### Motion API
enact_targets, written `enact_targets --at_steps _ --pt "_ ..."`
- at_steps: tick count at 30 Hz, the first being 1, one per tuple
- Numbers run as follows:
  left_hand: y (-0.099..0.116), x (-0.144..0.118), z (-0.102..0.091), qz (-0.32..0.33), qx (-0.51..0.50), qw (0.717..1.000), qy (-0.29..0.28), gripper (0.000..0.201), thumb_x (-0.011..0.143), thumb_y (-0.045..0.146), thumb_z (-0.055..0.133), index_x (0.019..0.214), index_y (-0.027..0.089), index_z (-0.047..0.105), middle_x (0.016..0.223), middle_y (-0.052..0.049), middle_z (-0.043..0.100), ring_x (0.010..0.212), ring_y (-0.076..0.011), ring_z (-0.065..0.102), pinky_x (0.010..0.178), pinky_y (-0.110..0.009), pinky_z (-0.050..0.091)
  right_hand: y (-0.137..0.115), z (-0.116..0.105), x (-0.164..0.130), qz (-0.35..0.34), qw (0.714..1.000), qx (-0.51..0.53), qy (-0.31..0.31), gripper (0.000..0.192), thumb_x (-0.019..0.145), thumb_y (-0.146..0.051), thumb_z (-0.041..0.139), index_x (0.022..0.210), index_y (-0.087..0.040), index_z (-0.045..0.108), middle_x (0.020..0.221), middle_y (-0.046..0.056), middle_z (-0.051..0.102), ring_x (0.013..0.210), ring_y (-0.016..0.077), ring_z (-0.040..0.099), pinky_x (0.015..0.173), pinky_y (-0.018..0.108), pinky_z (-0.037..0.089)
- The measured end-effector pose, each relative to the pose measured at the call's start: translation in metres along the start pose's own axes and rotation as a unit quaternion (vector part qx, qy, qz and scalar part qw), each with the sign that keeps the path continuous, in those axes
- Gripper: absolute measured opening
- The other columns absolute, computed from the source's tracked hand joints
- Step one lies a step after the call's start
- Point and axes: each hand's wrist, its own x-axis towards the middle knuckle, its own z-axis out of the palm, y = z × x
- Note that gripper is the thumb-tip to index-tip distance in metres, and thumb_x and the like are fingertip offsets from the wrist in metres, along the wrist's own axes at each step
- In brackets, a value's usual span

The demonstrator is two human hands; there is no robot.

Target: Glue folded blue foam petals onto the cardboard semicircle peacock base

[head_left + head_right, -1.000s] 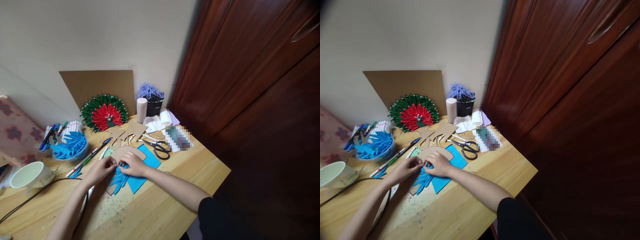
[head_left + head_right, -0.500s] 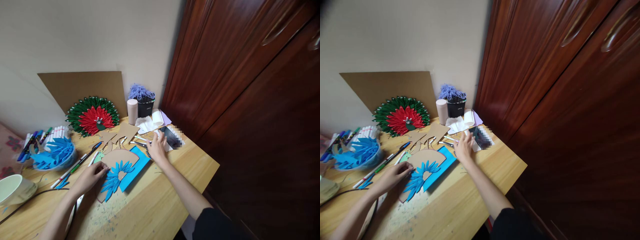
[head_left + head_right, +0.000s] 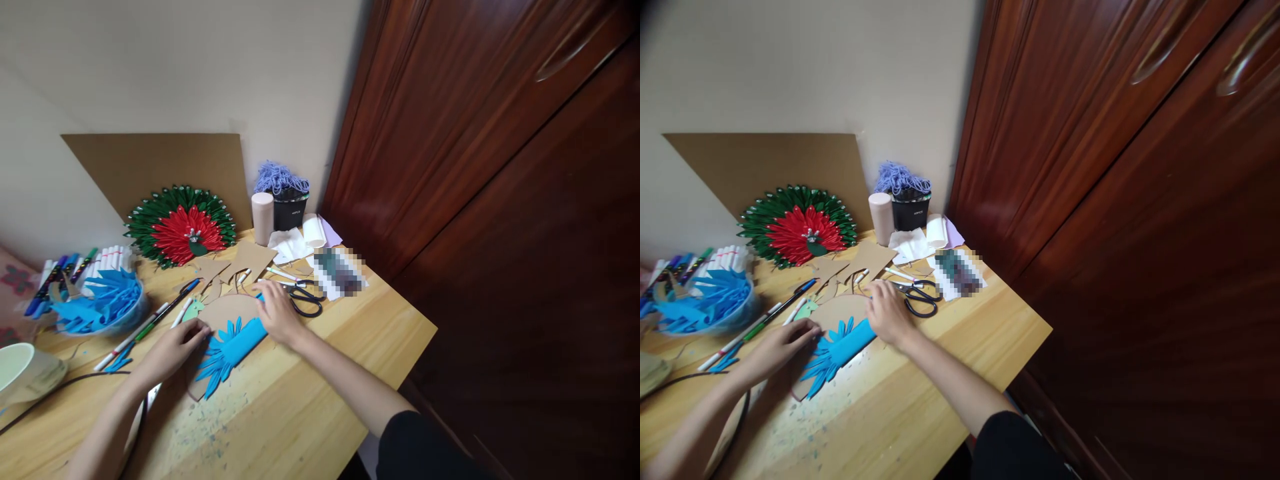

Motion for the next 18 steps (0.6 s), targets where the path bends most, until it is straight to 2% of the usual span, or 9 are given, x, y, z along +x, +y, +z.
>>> enact_targets --at_steps 2,4,7,12,14,18 --pt "0.001 -0.001 0.000 0.005 -0.002 1.000 -0.002 0.038 0.077 0.053 0.040 0.081 0.020 0.057 0.080 -0.002 0.065 0.077 -0.0202 0.058 0.070 -0.027 0.041 -0.014 0.011 -0.002 -0.052 0.997 0.014 -0.059 0.023 0.087 -0.019 0.044 0.109 -0.017 0.049 0.109 0.008 0.056 0.107 0.0190 0.044 0.096 0.034 0.032" --pt "0.002 -0.001 0.000 0.007 -0.006 1.000 -0.002 0.037 0.077 0.053 0.040 0.080 0.019 0.056 0.078 -0.002 0.064 0.075 -0.0199 0.057 0.071 -0.028 0.041 -0.021 0.019 -0.004 -0.067 0.994 0.007 -0.090 0.021 0.088 -0.024 0.045 0.106 -0.017 0.051 0.105 0.007 0.059 0.105 0.0193 0.046 0.096 0.035 0.031" --pt "0.002 -0.001 0.001 0.002 -0.016 1.000 -0.004 0.036 0.076 0.052 0.040 0.079 0.019 0.055 0.076 -0.002 0.063 0.074 -0.0195 0.056 0.070 -0.028 0.041 -0.020 0.021 -0.006 -0.053 0.992 -0.006 -0.112 0.018 0.090 -0.027 0.043 0.098 -0.017 0.055 0.098 0.006 0.061 0.099 0.0191 0.049 0.090 0.034 0.034" --pt "-0.004 0.000 -0.001 0.004 -0.025 1.000 -0.009 0.036 0.076 0.052 0.041 0.079 0.020 0.057 0.081 -0.003 0.064 0.078 -0.0208 0.057 0.073 -0.030 0.042 -0.004 0.008 -0.006 -0.026 0.990 -0.010 -0.137 0.017 0.091 -0.026 0.041 0.088 -0.018 0.056 0.088 0.004 0.060 0.084 0.0159 0.051 0.075 0.027 0.036" --pt "-0.008 0.000 -0.003 -0.001 -0.029 0.999 0.014 0.037 0.074 0.053 0.044 0.080 0.020 0.059 0.083 -0.003 0.065 0.080 -0.0219 0.058 0.075 -0.031 0.042 0.002 0.004 -0.007 -0.029 0.989 -0.018 -0.147 0.016 0.090 -0.027 0.043 0.085 -0.018 0.056 0.084 0.003 0.059 0.079 0.0153 0.051 0.071 0.026 0.036" --pt "-0.014 0.000 -0.006 -0.044 -0.022 0.993 0.103 0.044 0.063 0.057 0.052 0.081 0.018 0.060 0.084 -0.007 0.065 0.082 -0.0249 0.059 0.072 -0.033 0.045 0.006 0.003 -0.008 -0.046 0.986 -0.017 -0.160 0.017 0.087 -0.030 0.048 0.079 -0.018 0.056 0.078 0.002 0.059 0.076 0.0154 0.049 0.070 0.026 0.034"
